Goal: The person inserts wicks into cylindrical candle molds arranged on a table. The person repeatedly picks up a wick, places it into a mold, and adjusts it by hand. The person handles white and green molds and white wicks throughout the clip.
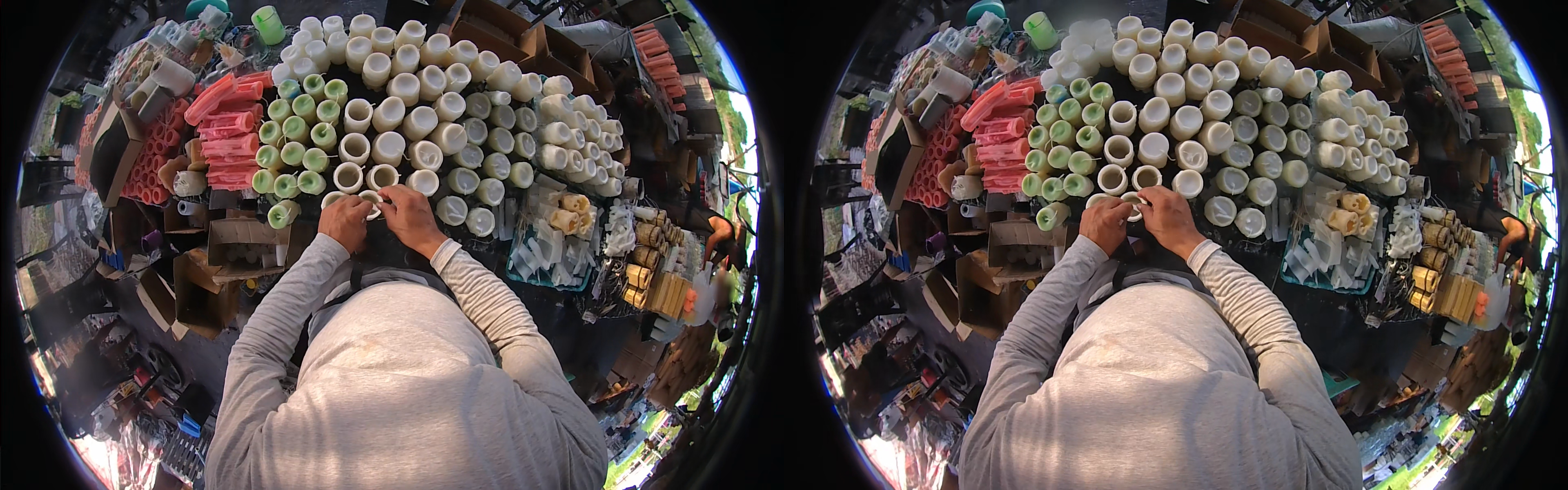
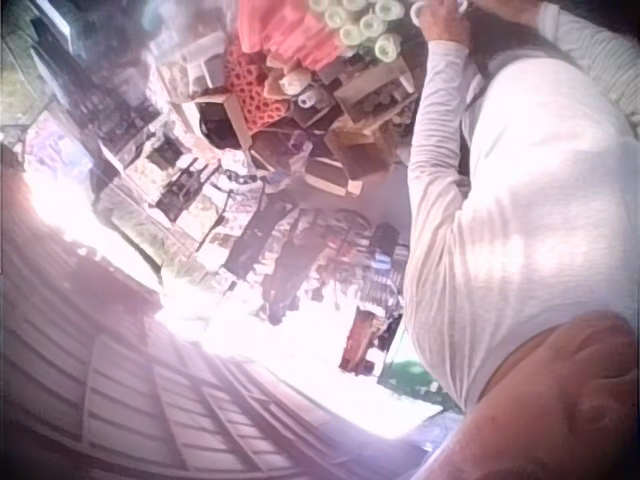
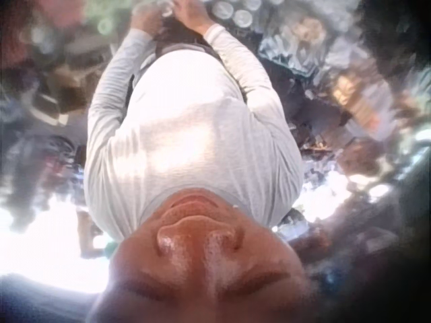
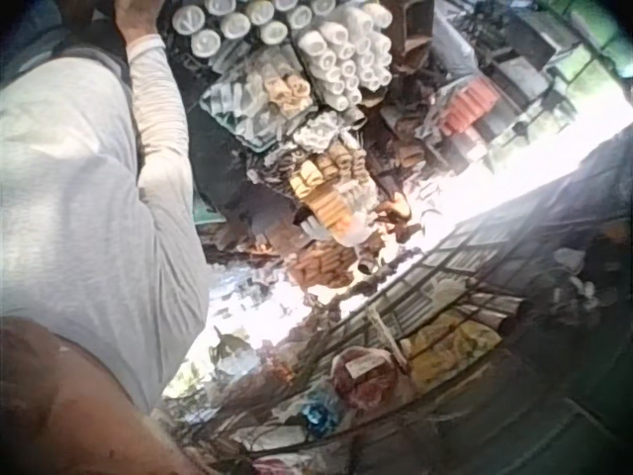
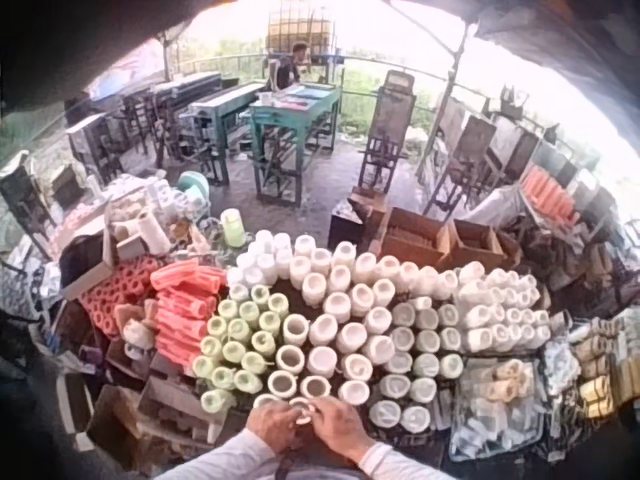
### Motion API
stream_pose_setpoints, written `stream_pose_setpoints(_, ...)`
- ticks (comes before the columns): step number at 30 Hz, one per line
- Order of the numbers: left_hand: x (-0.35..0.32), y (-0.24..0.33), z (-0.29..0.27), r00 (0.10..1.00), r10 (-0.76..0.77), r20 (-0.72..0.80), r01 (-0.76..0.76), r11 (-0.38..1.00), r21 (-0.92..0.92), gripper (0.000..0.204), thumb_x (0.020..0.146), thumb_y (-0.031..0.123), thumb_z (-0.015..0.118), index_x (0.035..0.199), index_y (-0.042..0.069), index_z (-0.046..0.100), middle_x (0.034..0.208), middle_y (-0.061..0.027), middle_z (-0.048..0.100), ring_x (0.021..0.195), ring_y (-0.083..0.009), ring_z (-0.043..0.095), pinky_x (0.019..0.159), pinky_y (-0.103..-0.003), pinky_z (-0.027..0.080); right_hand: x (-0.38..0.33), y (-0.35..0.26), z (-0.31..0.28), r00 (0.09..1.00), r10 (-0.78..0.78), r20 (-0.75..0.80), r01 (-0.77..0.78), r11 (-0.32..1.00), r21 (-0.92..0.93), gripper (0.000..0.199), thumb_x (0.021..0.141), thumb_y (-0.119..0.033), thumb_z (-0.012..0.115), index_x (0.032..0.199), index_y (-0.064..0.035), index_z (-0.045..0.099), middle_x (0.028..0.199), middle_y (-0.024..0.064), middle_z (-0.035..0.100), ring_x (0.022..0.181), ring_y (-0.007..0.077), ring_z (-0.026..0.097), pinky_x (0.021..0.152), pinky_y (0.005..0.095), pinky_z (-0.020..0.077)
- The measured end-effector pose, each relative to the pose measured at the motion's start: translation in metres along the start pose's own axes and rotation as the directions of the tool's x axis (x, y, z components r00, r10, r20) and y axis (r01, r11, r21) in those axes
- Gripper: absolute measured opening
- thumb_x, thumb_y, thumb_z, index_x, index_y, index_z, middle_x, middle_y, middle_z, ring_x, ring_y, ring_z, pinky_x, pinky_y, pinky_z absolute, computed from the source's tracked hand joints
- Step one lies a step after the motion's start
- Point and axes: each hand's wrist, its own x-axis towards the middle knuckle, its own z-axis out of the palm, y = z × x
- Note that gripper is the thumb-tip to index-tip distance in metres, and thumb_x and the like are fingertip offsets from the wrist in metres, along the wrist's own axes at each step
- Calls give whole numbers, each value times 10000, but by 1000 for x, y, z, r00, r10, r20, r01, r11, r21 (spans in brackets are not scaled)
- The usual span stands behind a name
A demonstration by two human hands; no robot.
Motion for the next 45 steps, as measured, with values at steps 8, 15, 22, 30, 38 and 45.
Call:
stream_pose_setpoints(8,44,-28,-20,895,445,23,-443,884,150,150,760,112,729,908,112,752,1101,-32,725,1115,-260,629,979,-435,495,-49,-18,-40,879,425,218,-471,695,544,309,983,6,672,1286,23,610,1134,132,729,1068,222,725,965,375,589)
stream_pose_setpoints(15,62,-36,-20,866,469,171,-472,881,-27,104,768,99,756,871,114,743,955,-33,725,1032,-261,650,942,-422,496,-61,-20,-36,743,581,334,-652,512,560,261,1016,-7,654,1272,38,636,1050,118,747,903,198,761,835,331,648)
stream_pose_setpoints(22,75,-38,-16,883,354,310,-325,935,-142,74,834,136,732,833,73,772,866,-106,745,941,-334,692,855,-466,551,-35,-23,3,980,188,-62,-182,979,94,249,894,-22,716,1137,10,672,913,227,741,857,380,747,750,465,587)
stream_pose_setpoints(30,80,-40,-15,913,174,368,-99,972,-214,150,813,116,744,926,40,807,869,-177,775,843,-376,751,811,-458,596,-18,-11,35,997,18,-72,-18,1000,8,275,893,-33,728,1162,12,690,981,228,739,904,436,724,800,500,575)
stream_pose_setpoints(38,79,-42,-14,914,195,357,-100,958,-269,170,807,105,749,946,32,812,850,-183,771,802,-365,758,766,-438,609,-33,-19,16,970,233,63,-236,971,45,263,856,-63,758,1104,18,722,934,186,721,909,357,711,806,433,552)
stream_pose_setpoints(45,80,-47,-16,911,249,330,-147,942,-303,165,808,107,754,940,23,806,843,-180,770,782,-368,751,756,-436,604,-42,-30,-19,865,412,287,-478,851,219,351,821,-6,757,1164,13,684,872,153,702,838,220,712,783,356,552)
